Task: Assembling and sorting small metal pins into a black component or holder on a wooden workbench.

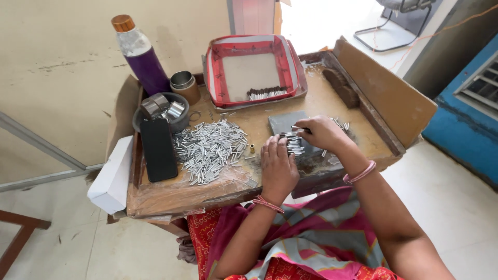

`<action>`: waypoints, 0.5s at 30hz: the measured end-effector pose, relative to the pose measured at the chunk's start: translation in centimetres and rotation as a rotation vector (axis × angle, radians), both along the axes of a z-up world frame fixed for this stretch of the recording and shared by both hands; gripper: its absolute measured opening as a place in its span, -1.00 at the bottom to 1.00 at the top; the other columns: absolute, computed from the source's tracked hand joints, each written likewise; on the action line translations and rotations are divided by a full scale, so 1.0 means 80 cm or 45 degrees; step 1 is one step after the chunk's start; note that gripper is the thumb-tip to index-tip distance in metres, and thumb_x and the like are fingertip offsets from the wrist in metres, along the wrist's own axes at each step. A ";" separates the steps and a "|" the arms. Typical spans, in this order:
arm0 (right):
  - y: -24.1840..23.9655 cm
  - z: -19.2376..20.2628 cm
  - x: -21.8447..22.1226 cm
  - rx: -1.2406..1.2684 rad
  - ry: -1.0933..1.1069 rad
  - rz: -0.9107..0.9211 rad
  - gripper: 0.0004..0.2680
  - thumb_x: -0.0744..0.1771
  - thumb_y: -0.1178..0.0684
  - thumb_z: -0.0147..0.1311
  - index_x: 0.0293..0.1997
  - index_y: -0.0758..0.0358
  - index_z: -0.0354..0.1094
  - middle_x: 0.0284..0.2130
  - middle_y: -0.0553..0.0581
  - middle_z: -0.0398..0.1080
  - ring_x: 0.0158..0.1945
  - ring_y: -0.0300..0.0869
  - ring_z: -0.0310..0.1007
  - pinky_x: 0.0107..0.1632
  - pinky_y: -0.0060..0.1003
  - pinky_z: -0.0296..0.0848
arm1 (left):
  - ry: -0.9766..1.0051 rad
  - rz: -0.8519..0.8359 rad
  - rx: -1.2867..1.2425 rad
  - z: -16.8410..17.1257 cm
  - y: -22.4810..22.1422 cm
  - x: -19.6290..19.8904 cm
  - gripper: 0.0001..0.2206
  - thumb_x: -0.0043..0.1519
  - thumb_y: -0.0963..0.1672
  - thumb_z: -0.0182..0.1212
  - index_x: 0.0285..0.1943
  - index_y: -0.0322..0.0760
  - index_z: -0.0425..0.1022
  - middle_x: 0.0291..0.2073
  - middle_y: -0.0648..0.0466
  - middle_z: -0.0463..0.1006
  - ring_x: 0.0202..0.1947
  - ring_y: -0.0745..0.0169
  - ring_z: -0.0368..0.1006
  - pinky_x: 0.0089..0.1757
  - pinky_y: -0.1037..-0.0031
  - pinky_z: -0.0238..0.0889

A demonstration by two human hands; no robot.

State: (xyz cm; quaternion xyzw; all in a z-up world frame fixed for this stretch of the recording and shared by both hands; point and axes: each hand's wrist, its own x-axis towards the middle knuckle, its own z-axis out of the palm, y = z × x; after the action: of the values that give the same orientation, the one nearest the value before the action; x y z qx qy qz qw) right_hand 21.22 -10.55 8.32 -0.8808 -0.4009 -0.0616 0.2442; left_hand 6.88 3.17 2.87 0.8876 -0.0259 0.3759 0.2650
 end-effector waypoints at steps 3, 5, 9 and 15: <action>-0.039 0.007 -0.023 0.203 -0.189 0.064 -0.83 0.28 0.05 0.18 -0.10 0.21 0.53 -0.37 0.32 0.50 -0.30 0.20 0.49 -0.22 0.01 0.44 | -0.019 0.019 -0.045 0.000 -0.002 -0.001 -0.57 0.21 -0.17 0.20 0.25 -0.42 0.28 0.24 -0.27 0.33 0.34 -0.30 0.17 0.31 -0.03 -0.06; -0.076 -0.006 -0.026 0.174 -0.133 -0.101 -0.86 0.30 0.03 0.18 -0.15 0.23 0.52 -0.40 0.34 0.47 -0.32 0.20 0.48 -0.23 0.00 0.43 | -0.031 0.022 -0.030 0.001 -0.002 0.000 -0.58 0.21 -0.17 0.20 0.25 -0.43 0.29 0.24 -0.26 0.32 0.34 -0.30 0.17 0.31 -0.03 -0.05; -0.118 -0.049 -0.032 0.126 0.055 -0.327 -0.84 0.29 -0.01 0.23 -0.21 0.25 0.48 -0.41 0.31 0.47 -0.34 0.15 0.50 -0.25 -0.04 0.45 | -0.020 0.089 -0.038 0.007 -0.004 0.002 -0.60 0.19 -0.16 0.23 0.20 -0.41 0.34 0.23 -0.25 0.33 0.32 -0.29 0.17 0.30 -0.03 -0.04; -0.095 -0.054 -0.057 0.209 -0.075 -0.429 -0.80 0.28 -0.01 0.22 -0.04 0.10 0.49 -0.38 0.27 0.49 -0.31 0.15 0.51 -0.25 0.01 0.44 | 0.053 0.142 0.079 0.014 -0.005 0.026 -0.60 0.13 -0.17 0.25 0.15 -0.45 0.40 0.23 -0.30 0.31 0.31 -0.34 0.15 0.31 -0.05 -0.09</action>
State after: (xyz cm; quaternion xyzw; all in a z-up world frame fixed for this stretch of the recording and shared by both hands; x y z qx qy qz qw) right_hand 16.70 -18.17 4.02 -0.9104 -0.2485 -0.1598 0.2896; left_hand 8.96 2.79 4.00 0.9031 0.0174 0.3705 0.2166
